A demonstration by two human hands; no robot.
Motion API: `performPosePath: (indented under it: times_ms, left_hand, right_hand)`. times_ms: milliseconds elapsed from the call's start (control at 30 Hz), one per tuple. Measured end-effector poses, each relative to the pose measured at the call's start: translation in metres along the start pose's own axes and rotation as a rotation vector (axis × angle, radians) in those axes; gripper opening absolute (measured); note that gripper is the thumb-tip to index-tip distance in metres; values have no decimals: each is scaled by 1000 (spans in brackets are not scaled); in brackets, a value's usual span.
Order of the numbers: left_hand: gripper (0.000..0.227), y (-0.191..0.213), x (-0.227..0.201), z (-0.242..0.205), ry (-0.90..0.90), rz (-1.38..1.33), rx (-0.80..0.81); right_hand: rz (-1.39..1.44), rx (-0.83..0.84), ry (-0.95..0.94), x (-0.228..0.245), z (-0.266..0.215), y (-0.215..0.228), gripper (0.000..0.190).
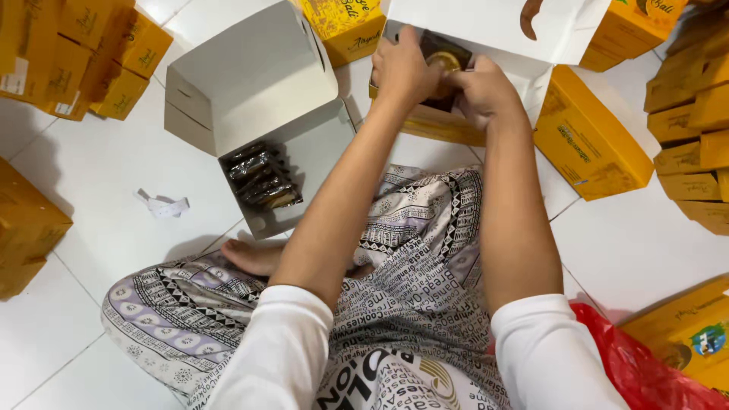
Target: The person sits on the floor and packs individually wrapped snacks from yellow boxes into a larger white shipping box. They open each yellow box, remove the snack packets, and arrange them neatly inside the white box.
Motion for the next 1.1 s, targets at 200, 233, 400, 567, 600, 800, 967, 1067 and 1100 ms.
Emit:
performPosePath:
  times_ms: [200, 233, 400, 567, 600, 800, 967, 1067, 1100]
  left_hand:
    - [31, 62, -41, -67, -683, -654, -67]
    - [36, 79, -38, -81, -720, -697, -102]
    - [39, 154, 15, -153, -772, -612, -166]
    - [36, 166, 111, -197, -532, -470, -52]
    - [36, 163, 132, -201, -515, -472, -61]
    - [40, 142, 224, -222, -389, -451, -163]
    - [38, 119, 257, -218, -202, 105, -122]
    - [39, 135, 230, -229, -248, 89, -173]
    - [39, 129, 232, -225, -254, 81, -172]
  right_hand:
    - [-56, -232, 282, 50, -64, -25, 36]
    - [-160, -132, 392, 62, -81, -51, 31]
    - [-325, 158, 471, 34, -113, -141, 40]
    - [-583, 221, 294, -63, -92, -196, 55]
    - [-586, 237, 283, -81, -87, -205, 55]
    - [-784, 207, 352, -138, -83, -236, 31]
    - [-1221, 191, 276, -158, -78, -253, 59]
    - [-876, 103, 290, -140, -65, -222, 50]
    - [-883, 94, 290, -118, -54, -209, 50]
Point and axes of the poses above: each hand's wrist, its own z-axis towards the middle knuckle, its own y-axis out of the back of the hand, x = y × z, the point moved 9 cm from there along z, towards the middle knuckle, and after that the axes turned 7 degrees about -y, right-handed, at the moved point
